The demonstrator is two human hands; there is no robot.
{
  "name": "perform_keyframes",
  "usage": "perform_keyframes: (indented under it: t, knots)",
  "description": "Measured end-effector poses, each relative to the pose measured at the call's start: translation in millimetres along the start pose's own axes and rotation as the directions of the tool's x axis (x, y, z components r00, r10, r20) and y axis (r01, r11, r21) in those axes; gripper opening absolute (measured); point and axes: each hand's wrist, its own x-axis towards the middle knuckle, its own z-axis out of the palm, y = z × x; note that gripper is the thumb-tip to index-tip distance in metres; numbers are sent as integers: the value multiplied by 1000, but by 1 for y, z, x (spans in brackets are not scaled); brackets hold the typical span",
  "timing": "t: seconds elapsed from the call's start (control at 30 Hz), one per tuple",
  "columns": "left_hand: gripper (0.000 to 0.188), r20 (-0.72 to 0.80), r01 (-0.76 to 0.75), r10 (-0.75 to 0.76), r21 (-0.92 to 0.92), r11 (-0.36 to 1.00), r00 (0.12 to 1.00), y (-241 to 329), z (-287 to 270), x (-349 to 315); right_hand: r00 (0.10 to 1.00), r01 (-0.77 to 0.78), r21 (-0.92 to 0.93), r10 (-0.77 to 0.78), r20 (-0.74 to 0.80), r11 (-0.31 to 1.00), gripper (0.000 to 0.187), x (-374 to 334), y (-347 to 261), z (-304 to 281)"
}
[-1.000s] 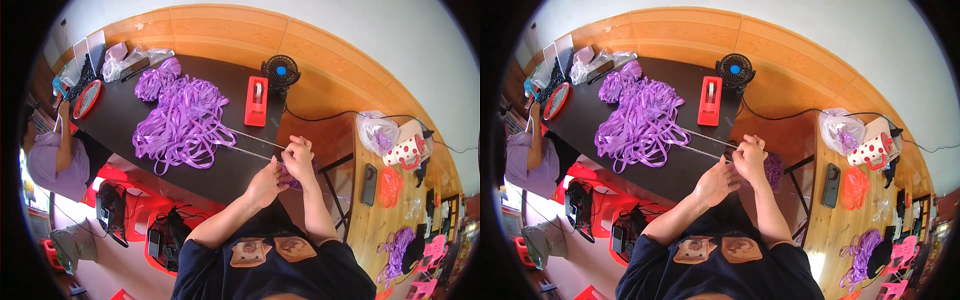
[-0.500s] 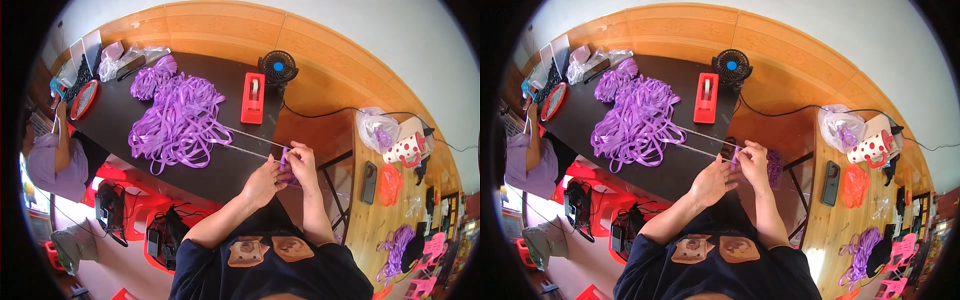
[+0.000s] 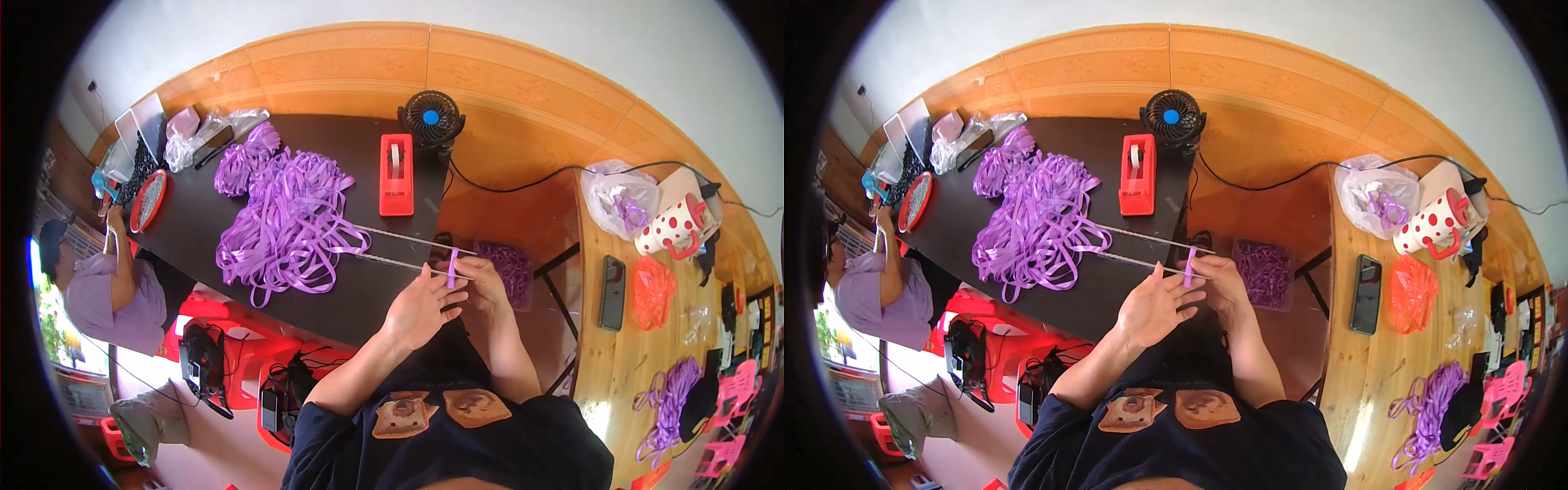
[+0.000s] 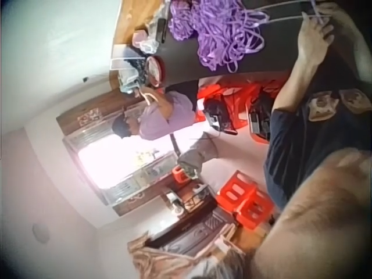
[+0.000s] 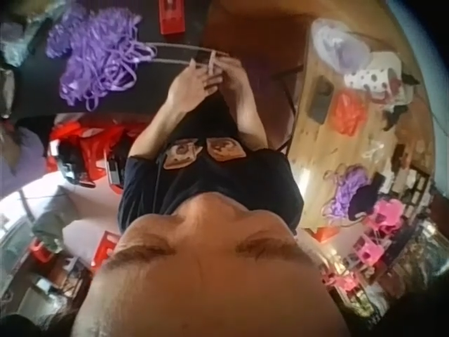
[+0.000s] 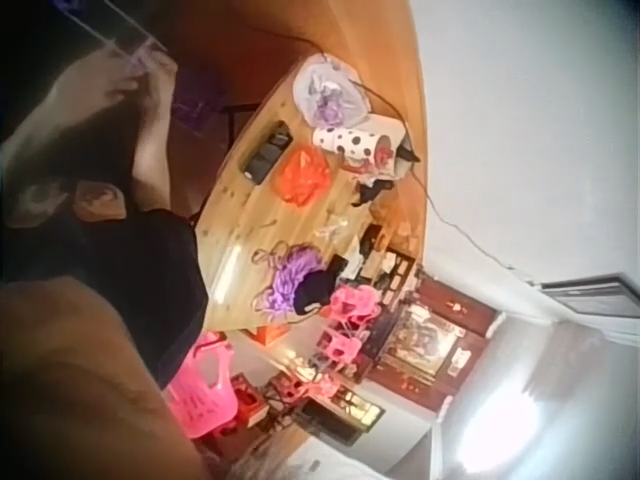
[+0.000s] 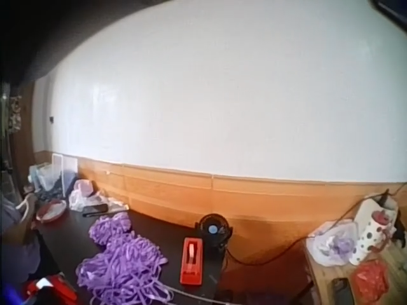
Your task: Assemble purple ribbon straps by wrapping them around a metal fixture to measure and fold them.
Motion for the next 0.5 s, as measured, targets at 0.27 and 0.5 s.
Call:
perform_keyframes:
  t: [0.27,0.5]
  knots:
    - [65,15,-9,9,21,1000,1000,-2,-3,1,954,41,493,-181,240,869,57,18,42,-30]
    - [56,-32,-6,7,30,1000,999,-12,-5,-9,928,21,442,-181,325,897,43,22,16,6]
